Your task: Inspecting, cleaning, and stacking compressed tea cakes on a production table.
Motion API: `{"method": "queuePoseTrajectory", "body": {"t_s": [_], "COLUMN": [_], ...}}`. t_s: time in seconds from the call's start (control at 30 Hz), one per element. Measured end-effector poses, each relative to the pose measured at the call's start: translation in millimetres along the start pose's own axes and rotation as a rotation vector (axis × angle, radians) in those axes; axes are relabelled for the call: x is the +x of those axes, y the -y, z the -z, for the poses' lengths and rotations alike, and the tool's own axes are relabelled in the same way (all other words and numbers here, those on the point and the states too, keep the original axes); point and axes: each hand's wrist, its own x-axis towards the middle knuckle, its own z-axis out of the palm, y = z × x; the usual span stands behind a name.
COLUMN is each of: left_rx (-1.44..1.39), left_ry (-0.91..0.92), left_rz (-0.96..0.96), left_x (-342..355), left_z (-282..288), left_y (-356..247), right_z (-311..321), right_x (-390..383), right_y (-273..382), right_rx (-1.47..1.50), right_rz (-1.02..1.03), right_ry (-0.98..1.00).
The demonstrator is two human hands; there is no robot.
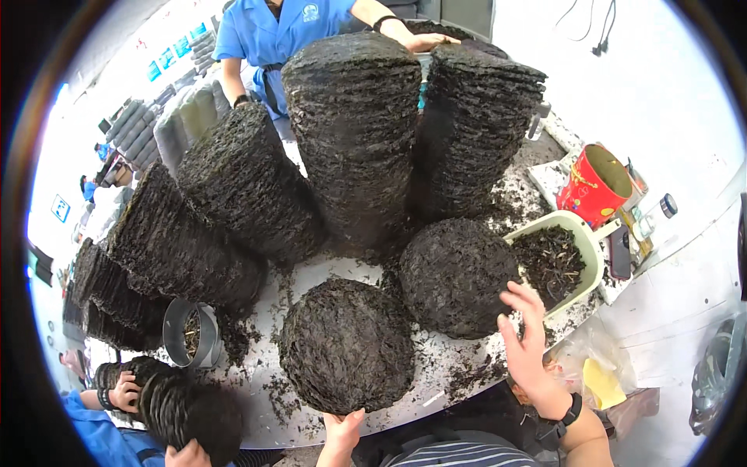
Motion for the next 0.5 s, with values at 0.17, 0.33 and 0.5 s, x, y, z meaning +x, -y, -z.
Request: {"method": "queuePoseTrajectory", "body": {"t_s": [0.17, 0.33, 0.5], "left_rx": [-0.026, -0.074, 0.067], "left_ry": [-0.022, 0.015, 0.009], "left_rz": [0.04, 0.053, 0.01], "left_x": [-2, -8, -19], "left_z": [8, 3, -16], "left_y": [-6, 7, -1], "right_z": [-19, -37, -60], "right_x": [13, 0, -20], "right_y": [25, 66, 74], "right_rx": [0.152, 0.324, 0.153], "right_rz": [0.214, 0.312, 0.515], "right_ry": [0.139, 0.678, 0.7]}}
